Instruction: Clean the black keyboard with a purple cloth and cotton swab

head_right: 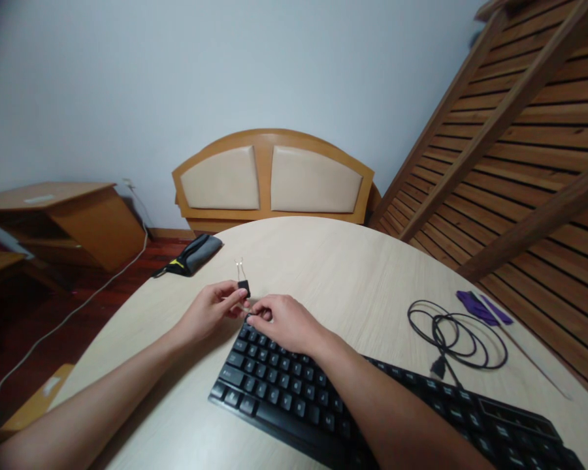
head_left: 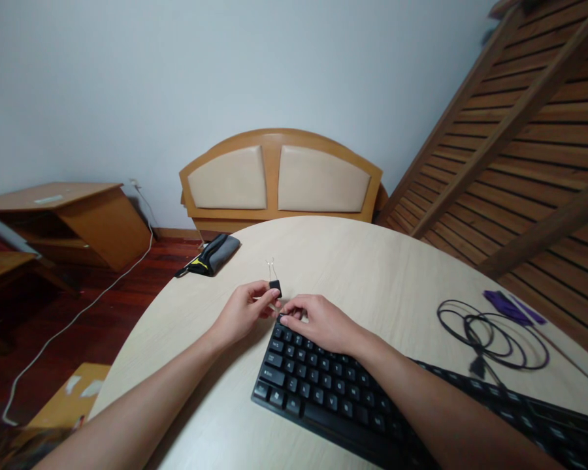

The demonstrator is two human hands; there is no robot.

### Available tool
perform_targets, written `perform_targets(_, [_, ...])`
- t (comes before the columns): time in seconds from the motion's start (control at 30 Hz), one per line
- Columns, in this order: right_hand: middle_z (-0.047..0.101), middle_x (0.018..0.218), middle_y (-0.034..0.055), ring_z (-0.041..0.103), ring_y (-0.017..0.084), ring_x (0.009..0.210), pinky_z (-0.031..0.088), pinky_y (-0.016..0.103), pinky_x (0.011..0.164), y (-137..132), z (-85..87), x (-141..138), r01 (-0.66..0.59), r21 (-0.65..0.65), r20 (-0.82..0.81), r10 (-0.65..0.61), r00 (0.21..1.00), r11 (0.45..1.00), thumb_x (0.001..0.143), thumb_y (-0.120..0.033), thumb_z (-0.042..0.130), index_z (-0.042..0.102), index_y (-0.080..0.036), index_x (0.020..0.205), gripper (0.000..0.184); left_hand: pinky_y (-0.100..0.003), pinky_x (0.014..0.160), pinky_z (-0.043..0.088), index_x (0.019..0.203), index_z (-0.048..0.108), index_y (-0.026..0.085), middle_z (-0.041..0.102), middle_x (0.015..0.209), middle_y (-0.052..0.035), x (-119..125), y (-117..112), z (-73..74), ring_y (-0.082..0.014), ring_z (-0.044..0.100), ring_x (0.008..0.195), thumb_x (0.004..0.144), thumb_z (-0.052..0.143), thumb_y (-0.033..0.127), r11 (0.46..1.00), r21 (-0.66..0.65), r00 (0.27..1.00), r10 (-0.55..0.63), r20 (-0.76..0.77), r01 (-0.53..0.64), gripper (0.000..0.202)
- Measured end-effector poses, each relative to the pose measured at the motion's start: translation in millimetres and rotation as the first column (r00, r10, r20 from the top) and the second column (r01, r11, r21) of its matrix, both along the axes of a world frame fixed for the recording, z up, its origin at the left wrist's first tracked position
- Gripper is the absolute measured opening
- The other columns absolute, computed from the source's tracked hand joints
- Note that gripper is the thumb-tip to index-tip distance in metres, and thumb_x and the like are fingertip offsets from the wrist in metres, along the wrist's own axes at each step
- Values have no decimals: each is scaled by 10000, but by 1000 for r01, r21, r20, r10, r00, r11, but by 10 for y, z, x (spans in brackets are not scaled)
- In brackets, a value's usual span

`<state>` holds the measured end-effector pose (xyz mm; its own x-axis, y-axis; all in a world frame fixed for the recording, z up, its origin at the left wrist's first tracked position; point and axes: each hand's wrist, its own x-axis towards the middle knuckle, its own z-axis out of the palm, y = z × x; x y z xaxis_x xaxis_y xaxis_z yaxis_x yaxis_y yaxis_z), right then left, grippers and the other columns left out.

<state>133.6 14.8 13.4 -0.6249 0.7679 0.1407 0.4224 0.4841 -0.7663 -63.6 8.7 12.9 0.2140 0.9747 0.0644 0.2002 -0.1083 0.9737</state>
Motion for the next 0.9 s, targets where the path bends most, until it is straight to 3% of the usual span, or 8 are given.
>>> perform_targets(0.23, [755, 902, 26, 648, 153, 780, 473, 272, 708, 26, -28, 7, -5, -46, -70, 2, 998, 999, 935, -254, 610, 757, -186, 969, 165, -262, 594, 456, 789, 637, 153, 693, 747, -46, 22, -31, 17, -145, 581, 600, 811, 685, 632, 999, 23, 998, 41, 40, -42, 482])
perform_targets(0.57, [766, 891, 12, 663, 146, 776, 487, 276, 741, 25, 25, 18, 96, -7, -117, -96, 988, 995, 909, -262, 640, 760, -194, 1012, 173, -257, 654, 473, 809, 672, 158, 711, 777, -39, 21, -62, 3, -177, 649, 727, 912, 644, 468, 978, 201, 995, 73, -65, -59, 328])
perform_targets(0.73, [785, 921, 14, 707, 162, 836, 517, 288, 791, 18, 60, 15, 171, 23, -149, -165, 975, 985, 863, -229, 671, 759, -204, 956, 130, -265, 614, 497, 790, 637, 165, 724, 785, -49, 32, -71, -38, -191, 670, 710, 898, 656, 529, 985, 153, 995, 92, -49, -83, 380])
perform_targets(0.9, [775, 929, 15, 714, 159, 816, 548, 281, 764, 30, 44, 12, 189, 0, -203, -185, 961, 982, 836, -202, 676, 734, -199, 957, 134, -289, 624, 545, 802, 619, 173, 739, 836, -66, 49, -86, -31, -261, 734, 845, 848, 689, 609, 993, 83, 996, 84, 23, -86, 444])
